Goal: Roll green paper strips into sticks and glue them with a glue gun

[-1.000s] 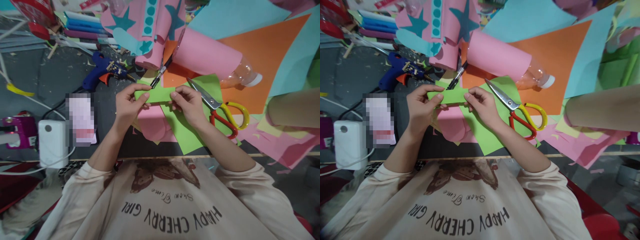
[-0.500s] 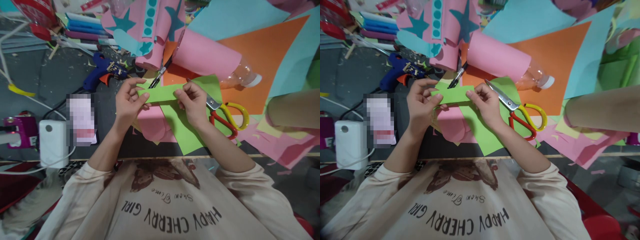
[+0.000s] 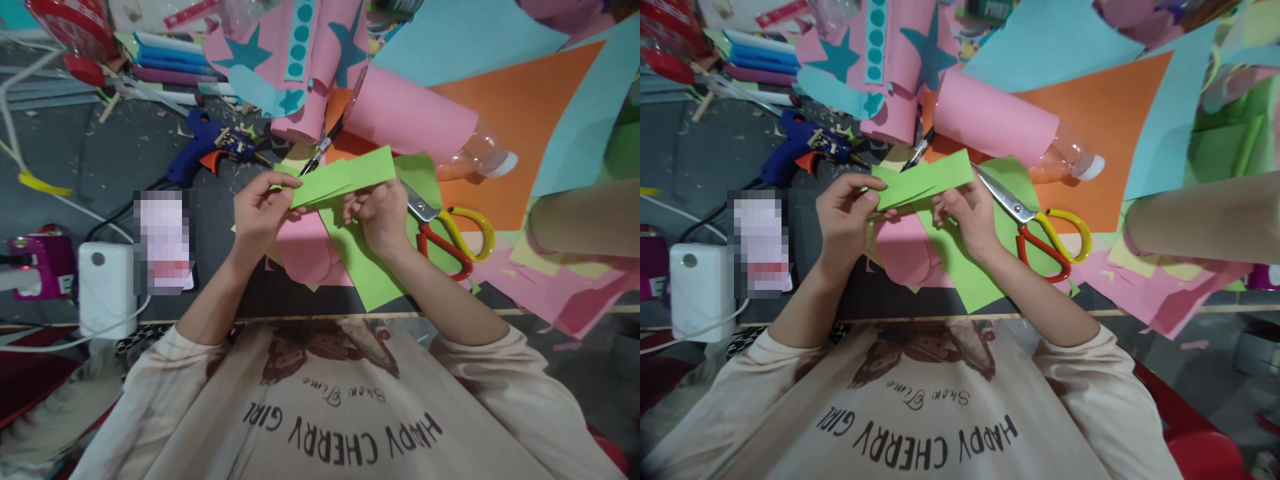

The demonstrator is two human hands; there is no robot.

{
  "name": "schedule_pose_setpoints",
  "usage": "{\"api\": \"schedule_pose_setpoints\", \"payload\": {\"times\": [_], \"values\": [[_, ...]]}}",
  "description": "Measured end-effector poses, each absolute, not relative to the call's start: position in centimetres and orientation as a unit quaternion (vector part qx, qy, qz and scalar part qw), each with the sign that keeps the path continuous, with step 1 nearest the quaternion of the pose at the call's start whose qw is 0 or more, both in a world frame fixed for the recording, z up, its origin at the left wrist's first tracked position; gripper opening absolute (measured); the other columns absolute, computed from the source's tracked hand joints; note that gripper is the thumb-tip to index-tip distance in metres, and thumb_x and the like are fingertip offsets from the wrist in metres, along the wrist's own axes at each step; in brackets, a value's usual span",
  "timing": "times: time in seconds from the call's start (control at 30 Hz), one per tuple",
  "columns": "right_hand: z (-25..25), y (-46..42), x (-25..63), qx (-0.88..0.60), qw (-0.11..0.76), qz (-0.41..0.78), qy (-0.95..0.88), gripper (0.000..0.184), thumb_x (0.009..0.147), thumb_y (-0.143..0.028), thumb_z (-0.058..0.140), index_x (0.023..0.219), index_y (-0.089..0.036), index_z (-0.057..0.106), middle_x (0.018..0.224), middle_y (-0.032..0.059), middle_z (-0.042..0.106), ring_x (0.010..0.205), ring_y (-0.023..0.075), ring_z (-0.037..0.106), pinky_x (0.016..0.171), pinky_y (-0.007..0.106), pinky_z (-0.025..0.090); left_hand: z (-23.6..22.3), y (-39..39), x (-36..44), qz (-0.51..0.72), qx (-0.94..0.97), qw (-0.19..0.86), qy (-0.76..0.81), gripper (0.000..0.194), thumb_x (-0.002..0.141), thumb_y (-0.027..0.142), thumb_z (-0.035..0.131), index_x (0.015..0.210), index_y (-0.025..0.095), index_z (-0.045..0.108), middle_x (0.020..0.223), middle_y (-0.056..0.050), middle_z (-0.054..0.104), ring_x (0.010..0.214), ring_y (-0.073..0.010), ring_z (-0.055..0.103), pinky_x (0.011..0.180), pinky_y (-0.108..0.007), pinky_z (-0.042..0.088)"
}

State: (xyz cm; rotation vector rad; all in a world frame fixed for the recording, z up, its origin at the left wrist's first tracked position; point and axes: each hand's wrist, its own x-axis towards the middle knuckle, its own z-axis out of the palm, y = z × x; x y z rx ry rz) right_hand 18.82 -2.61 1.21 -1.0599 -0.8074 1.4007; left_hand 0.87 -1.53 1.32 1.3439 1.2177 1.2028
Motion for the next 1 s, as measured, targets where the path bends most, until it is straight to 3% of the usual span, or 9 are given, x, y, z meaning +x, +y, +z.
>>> {"api": "schedule_pose_setpoints", "payload": {"times": [0.17, 0.3, 0.4, 0.63, 0.8, 1.0], "values": [[1.7, -3.5, 18.4, -0.479, 0.475, 0.646, -0.357, 0.050, 0.069, -0.067, 0.073, 0.067, -0.022, 0.052, 0.049, -0.0076, 0.050, 0.041, 0.0069, 0.048, 0.041, 0.021, 0.037, 1.3, -1.6, 1.1, 0.467, 0.603, 0.415, 0.496, 0.026, 0.074, 0.043, 0.075, 0.075, 0.020, 0.063, 0.067, 0.003, 0.056, 0.053, -0.0048, 0.049, 0.046, -0.016, 0.043], [2.3, -3.8, 18.2, -0.494, 0.452, 0.633, -0.388, 0.043, 0.077, -0.059, 0.072, 0.068, -0.020, 0.055, 0.052, -0.0065, 0.052, 0.046, 0.0068, 0.047, 0.047, 0.022, 0.039, 0.6, -1.7, 1.5, 0.476, 0.584, 0.468, 0.463, 0.046, 0.067, 0.049, 0.080, 0.100, 0.025, 0.059, 0.073, 0.004, 0.059, 0.057, -0.0068, 0.056, 0.047, -0.017, 0.046], [2.4, -3.8, 18.3, -0.489, 0.458, 0.610, -0.423, 0.042, 0.075, -0.057, 0.074, 0.066, -0.020, 0.055, 0.052, -0.0067, 0.051, 0.048, 0.0071, 0.046, 0.051, 0.023, 0.041, 0.2, -1.8, 1.6, 0.452, 0.562, 0.522, 0.455, 0.060, 0.067, 0.048, 0.082, 0.114, 0.027, 0.052, 0.072, 0.006, 0.058, 0.051, -0.0070, 0.057, 0.045, -0.018, 0.049], [2.0, -3.1, 18.8, -0.536, 0.480, 0.564, -0.405, 0.056, 0.075, -0.072, 0.064, 0.054, -0.022, 0.049, 0.043, -0.0044, 0.049, 0.042, 0.0093, 0.048, 0.047, 0.026, 0.043, 0.4, -1.5, 0.9, 0.441, 0.562, 0.517, 0.471, 0.045, 0.073, 0.051, 0.078, 0.105, 0.025, 0.059, 0.078, 0.004, 0.061, 0.048, -0.0059, 0.060, 0.047, -0.019, 0.055], [1.7, -3.1, 18.9, -0.534, 0.512, 0.559, -0.374, 0.052, 0.075, -0.070, 0.066, 0.059, -0.023, 0.049, 0.045, -0.0063, 0.045, 0.041, 0.0090, 0.047, 0.043, 0.025, 0.038, 0.9, -1.6, 0.9, 0.449, 0.553, 0.508, 0.484, 0.036, 0.074, 0.049, 0.078, 0.091, 0.022, 0.064, 0.075, 0.004, 0.061, 0.049, -0.0062, 0.062, 0.049, -0.018, 0.055], [1.8, -3.8, 18.7, -0.507, 0.449, 0.581, -0.453, 0.051, 0.075, -0.064, 0.070, 0.058, -0.022, 0.047, 0.054, -0.0050, 0.047, 0.048, 0.0082, 0.043, 0.050, 0.026, 0.043, 1.1, -2.0, 1.3, 0.438, 0.568, 0.500, 0.486, 0.027, 0.074, 0.038, 0.077, 0.089, 0.020, 0.064, 0.067, 0.005, 0.060, 0.048, -0.0060, 0.059, 0.046, -0.016, 0.051]]}}
